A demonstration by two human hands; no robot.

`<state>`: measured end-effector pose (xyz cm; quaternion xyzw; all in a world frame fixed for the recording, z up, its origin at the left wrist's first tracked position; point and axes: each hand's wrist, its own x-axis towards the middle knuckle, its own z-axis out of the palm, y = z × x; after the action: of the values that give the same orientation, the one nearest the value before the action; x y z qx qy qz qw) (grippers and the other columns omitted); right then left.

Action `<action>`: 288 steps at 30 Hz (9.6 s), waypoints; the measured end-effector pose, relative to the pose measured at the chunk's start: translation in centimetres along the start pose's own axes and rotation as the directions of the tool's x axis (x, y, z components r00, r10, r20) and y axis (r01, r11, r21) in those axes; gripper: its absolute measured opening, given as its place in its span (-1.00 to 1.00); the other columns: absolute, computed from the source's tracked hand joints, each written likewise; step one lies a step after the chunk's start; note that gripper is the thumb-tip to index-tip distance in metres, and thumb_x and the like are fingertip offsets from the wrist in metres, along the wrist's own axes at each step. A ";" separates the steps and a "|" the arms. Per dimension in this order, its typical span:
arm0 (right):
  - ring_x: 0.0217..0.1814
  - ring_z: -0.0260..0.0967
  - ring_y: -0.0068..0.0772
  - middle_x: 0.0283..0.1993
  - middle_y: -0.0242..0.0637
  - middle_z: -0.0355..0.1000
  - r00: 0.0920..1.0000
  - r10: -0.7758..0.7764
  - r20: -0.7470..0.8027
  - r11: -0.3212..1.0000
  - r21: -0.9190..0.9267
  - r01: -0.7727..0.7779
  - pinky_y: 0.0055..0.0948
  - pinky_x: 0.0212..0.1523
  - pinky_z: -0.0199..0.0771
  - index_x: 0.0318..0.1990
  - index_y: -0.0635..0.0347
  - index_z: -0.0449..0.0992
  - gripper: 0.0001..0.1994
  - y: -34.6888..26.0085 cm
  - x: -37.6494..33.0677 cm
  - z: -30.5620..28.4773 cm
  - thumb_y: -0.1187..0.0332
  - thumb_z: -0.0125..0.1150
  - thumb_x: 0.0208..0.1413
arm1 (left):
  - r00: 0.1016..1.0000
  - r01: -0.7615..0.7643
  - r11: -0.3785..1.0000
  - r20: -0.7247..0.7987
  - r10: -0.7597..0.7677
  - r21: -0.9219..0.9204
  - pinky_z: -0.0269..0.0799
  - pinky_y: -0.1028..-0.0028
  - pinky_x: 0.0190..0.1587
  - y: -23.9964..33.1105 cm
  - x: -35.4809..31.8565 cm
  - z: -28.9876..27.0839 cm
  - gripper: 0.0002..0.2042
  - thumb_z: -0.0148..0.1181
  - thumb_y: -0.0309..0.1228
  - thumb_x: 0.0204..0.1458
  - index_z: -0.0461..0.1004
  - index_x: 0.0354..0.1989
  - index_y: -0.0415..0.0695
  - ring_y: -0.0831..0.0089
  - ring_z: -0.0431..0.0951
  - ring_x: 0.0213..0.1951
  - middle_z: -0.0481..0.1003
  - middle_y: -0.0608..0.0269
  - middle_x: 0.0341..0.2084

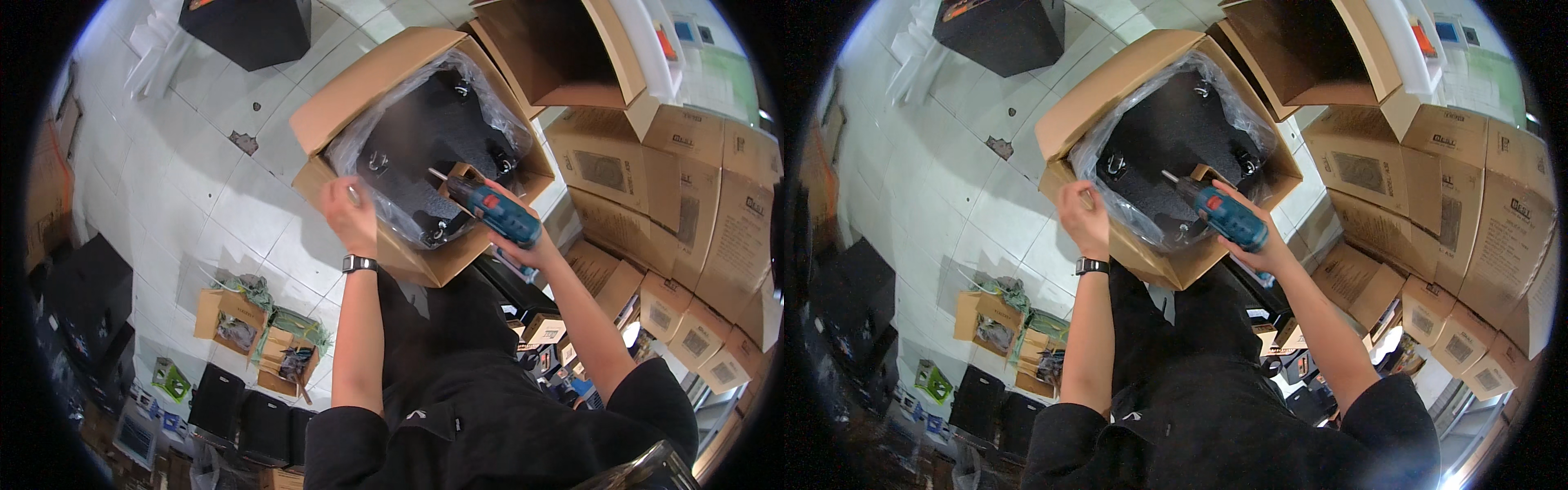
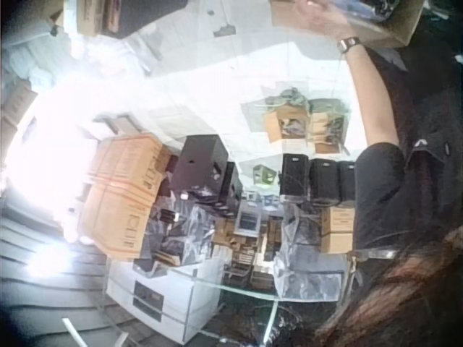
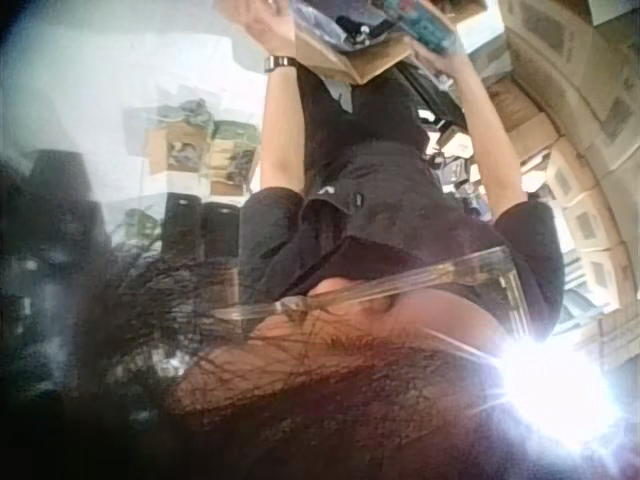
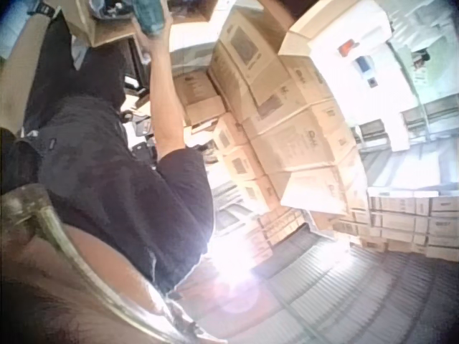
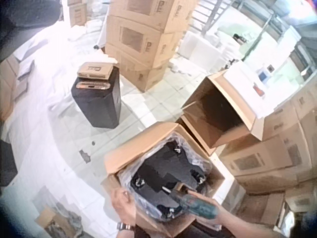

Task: The person uses a cordless drill to fasten screws into the bottom of a black speaker-like object inside a cardboard box. They repeatedly position screws and drive them in, working on multiple attachment points on the object's base.

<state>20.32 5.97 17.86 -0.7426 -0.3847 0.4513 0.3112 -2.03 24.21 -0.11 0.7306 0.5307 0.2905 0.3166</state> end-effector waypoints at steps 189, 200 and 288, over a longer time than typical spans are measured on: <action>0.02 0.66 -0.04 0.04 -0.06 0.64 0.984 -0.063 -0.164 0.916 0.383 0.122 -0.23 0.11 0.59 0.48 0.12 0.36 -0.13 7.8 -11.4 -0.1 0.47 0.51 -0.11 | 0.635 0.178 0.948 0.766 0.094 -0.265 0.44 0.48 -0.13 8.0 -3.4 2.4 -0.78 0.30 -0.63 0.14 0.71 -0.06 -0.17 0.39 0.61 -0.13 0.65 0.20 -0.16; 0.06 0.67 -0.04 0.12 -0.09 0.64 0.966 -0.129 0.226 0.965 0.253 0.069 -0.21 0.14 0.57 0.49 -0.04 0.35 -0.12 4.4 -6.9 -1.7 0.36 0.48 -0.12 | 0.450 -0.277 0.894 0.775 0.444 -0.352 0.56 0.26 -0.07 5.0 -0.7 -4.1 -0.85 0.36 -0.62 0.09 0.71 -0.18 -0.16 0.17 0.62 -0.13 0.70 0.19 -0.19; 0.32 0.52 -0.09 0.20 -0.13 0.58 0.948 0.317 0.011 0.947 -0.045 -0.317 -0.26 0.33 0.46 0.41 -0.08 0.36 -0.25 -1.9 10.3 8.9 0.37 0.40 -0.04 | 0.833 0.476 0.878 0.296 -0.467 0.045 0.00 0.07 0.57 -2.9 -0.5 1.5 -0.08 0.07 -0.56 0.17 -0.41 0.59 -0.37 -0.26 -0.11 0.58 -0.13 -0.50 0.52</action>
<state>14.76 16.77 11.42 -0.7972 -0.2728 0.4938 0.2151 -2.72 24.20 -3.33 0.6075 0.6358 0.0983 0.4659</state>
